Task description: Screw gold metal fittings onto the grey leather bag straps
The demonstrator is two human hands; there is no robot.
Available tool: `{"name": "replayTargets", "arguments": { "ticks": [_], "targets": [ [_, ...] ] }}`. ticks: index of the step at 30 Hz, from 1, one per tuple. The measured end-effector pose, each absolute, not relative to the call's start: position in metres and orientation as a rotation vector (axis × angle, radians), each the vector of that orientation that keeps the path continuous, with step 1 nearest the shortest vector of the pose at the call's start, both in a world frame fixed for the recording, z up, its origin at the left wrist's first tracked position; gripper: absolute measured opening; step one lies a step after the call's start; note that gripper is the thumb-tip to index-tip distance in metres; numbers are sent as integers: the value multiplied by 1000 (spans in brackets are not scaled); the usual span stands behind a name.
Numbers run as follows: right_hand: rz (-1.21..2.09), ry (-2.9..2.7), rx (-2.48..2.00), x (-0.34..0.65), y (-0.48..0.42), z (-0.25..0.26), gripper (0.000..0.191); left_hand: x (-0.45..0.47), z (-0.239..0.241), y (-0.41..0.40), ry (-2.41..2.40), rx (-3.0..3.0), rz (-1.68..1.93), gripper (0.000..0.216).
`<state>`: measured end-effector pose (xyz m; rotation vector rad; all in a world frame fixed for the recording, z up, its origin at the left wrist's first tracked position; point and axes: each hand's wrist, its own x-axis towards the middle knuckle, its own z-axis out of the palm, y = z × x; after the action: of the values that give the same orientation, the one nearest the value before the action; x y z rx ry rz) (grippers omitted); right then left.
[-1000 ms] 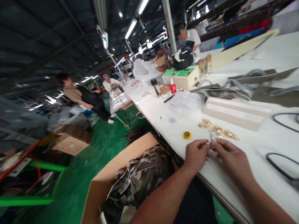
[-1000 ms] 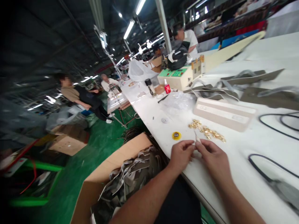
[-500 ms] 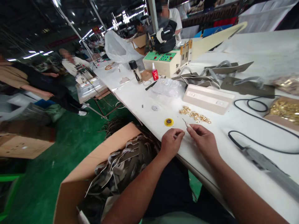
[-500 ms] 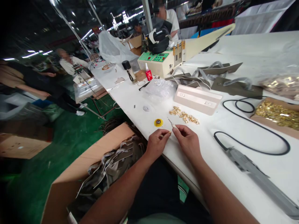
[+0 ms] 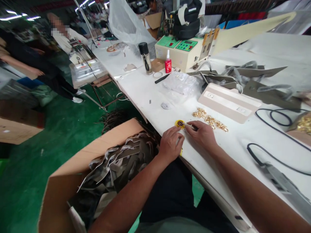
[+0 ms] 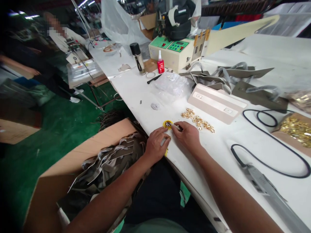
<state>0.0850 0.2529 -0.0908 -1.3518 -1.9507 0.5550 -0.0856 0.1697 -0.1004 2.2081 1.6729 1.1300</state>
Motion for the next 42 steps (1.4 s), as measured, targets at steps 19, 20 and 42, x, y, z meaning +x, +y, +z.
{"name": "replayTargets", "arguments": {
  "ticks": [19,20,42],
  "targets": [
    [640,-1970,-1325,86,247,-87,22,-85,-95,173,1688,2175,1098,2],
    [659,-1961,-1316,87,246,-85,22,-86,-94,173,1682,2177,1089,2],
    [1508,-1013,-982,100,246,-78,37,-71,-91,184,1660,1293,1428,22]
  ]
}}
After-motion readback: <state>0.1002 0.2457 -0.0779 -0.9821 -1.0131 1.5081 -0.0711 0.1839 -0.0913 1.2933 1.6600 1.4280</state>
